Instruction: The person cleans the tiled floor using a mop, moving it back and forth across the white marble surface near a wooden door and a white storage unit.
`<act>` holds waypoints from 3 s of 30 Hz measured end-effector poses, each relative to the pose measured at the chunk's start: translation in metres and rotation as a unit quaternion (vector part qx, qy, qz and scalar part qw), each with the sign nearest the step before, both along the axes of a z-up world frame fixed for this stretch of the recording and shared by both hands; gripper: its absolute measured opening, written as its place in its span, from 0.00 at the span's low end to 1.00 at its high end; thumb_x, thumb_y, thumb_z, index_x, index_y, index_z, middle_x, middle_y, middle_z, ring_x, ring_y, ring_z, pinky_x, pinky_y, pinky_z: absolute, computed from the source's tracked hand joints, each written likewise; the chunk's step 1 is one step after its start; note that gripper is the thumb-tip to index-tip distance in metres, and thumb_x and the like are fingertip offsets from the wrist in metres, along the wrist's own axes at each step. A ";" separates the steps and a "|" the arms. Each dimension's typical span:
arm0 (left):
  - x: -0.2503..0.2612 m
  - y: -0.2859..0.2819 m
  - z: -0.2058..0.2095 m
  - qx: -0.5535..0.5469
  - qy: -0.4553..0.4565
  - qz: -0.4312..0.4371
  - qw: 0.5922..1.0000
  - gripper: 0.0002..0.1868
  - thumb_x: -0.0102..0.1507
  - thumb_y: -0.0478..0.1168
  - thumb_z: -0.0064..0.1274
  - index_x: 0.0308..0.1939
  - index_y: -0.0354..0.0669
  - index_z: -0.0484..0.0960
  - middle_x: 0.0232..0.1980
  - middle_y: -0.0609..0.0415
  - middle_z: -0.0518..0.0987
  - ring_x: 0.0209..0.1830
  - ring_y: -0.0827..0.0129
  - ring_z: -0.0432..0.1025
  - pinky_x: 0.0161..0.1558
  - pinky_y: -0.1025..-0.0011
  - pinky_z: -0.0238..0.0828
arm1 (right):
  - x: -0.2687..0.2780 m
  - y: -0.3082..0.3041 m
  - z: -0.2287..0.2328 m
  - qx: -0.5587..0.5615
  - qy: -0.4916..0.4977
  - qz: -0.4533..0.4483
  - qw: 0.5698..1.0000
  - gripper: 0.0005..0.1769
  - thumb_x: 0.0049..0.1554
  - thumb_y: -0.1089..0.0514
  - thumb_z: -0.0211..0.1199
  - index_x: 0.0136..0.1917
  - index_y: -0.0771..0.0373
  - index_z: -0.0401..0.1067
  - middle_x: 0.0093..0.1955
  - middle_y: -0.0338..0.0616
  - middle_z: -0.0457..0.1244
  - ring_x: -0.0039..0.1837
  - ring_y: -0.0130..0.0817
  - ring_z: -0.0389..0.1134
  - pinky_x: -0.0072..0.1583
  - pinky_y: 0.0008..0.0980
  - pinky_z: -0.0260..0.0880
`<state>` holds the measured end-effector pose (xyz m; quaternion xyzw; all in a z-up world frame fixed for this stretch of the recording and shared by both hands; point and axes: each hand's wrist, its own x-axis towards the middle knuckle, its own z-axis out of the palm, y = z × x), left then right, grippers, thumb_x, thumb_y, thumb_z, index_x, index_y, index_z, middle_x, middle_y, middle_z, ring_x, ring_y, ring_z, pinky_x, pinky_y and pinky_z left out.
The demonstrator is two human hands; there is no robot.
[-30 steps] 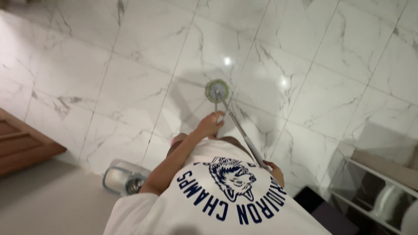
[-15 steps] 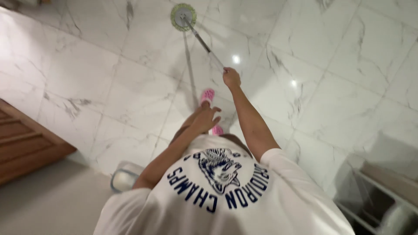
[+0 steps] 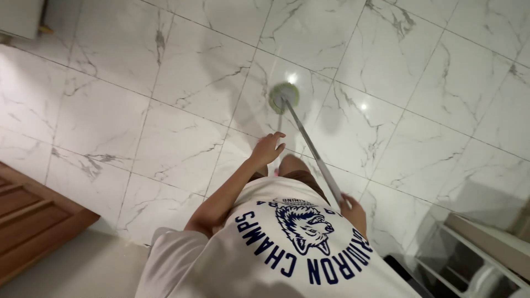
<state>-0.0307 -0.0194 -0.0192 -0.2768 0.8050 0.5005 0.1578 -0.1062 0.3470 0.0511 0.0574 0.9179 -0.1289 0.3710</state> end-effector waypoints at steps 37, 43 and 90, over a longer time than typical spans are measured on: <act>-0.302 0.088 -0.005 0.003 0.042 0.524 0.850 0.21 0.65 0.45 0.52 0.61 0.46 0.75 0.48 0.37 0.81 0.48 0.46 0.78 0.51 0.56 0.73 | -0.598 -0.178 -0.065 0.001 -0.132 0.558 0.819 0.23 0.60 0.48 0.59 0.68 0.48 0.76 0.50 0.55 0.72 0.52 0.47 0.71 0.55 0.42 0.70; -0.287 0.140 0.022 -0.023 0.063 0.611 0.789 0.22 0.65 0.45 0.52 0.62 0.41 0.76 0.52 0.35 0.82 0.53 0.45 0.76 0.54 0.56 0.72 | -0.509 -0.276 -0.154 -0.172 -0.084 0.767 0.613 0.21 0.61 0.53 0.53 0.65 0.56 0.73 0.58 0.59 0.68 0.59 0.60 0.69 0.59 0.52 0.70; -0.212 0.566 0.052 -0.086 0.001 0.836 0.542 0.22 0.65 0.46 0.53 0.63 0.47 0.75 0.48 0.40 0.80 0.51 0.48 0.75 0.53 0.56 0.70 | -0.108 -0.074 -0.199 -0.097 -0.191 0.832 0.512 0.28 0.56 0.59 0.51 0.68 0.59 0.72 0.50 0.63 0.71 0.52 0.55 0.74 0.55 0.44 0.73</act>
